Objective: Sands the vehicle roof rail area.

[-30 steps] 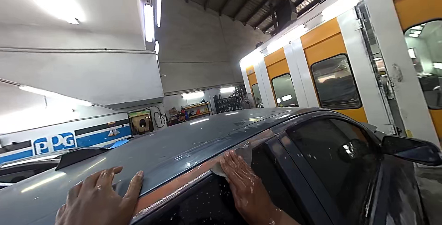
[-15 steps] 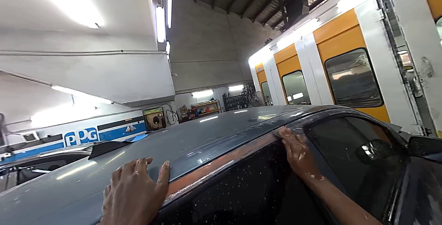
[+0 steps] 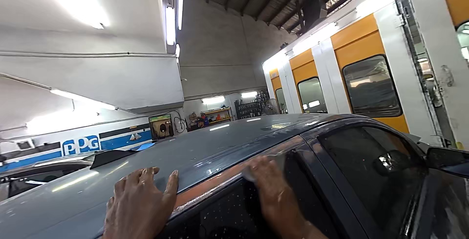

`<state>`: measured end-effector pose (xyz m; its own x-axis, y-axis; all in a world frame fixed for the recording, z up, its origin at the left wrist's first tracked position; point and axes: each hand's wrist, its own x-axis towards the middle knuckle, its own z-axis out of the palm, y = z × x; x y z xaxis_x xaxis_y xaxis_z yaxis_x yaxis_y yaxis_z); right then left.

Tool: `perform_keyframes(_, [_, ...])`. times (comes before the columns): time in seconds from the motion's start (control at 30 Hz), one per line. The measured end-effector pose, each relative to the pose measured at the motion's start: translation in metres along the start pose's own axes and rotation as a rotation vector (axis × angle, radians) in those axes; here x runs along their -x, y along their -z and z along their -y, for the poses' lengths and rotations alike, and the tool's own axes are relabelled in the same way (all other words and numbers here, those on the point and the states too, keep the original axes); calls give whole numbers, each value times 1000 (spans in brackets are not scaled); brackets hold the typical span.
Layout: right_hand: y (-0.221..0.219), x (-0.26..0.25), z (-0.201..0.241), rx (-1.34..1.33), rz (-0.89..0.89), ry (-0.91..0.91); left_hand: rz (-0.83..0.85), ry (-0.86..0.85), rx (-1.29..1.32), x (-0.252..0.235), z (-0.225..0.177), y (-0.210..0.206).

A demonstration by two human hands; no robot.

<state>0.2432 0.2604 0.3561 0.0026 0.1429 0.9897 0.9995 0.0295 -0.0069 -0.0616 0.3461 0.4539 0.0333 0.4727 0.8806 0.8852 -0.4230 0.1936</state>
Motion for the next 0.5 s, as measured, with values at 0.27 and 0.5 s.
perform_keyframes(0.27, [7, -18, -59, 80, 65, -237, -9, 5, -18, 2, 3, 0])
perform_keyframes(0.5, [4, -3, -107, 64, -37, -95, 17, 14, 7, 4, 0, 5])
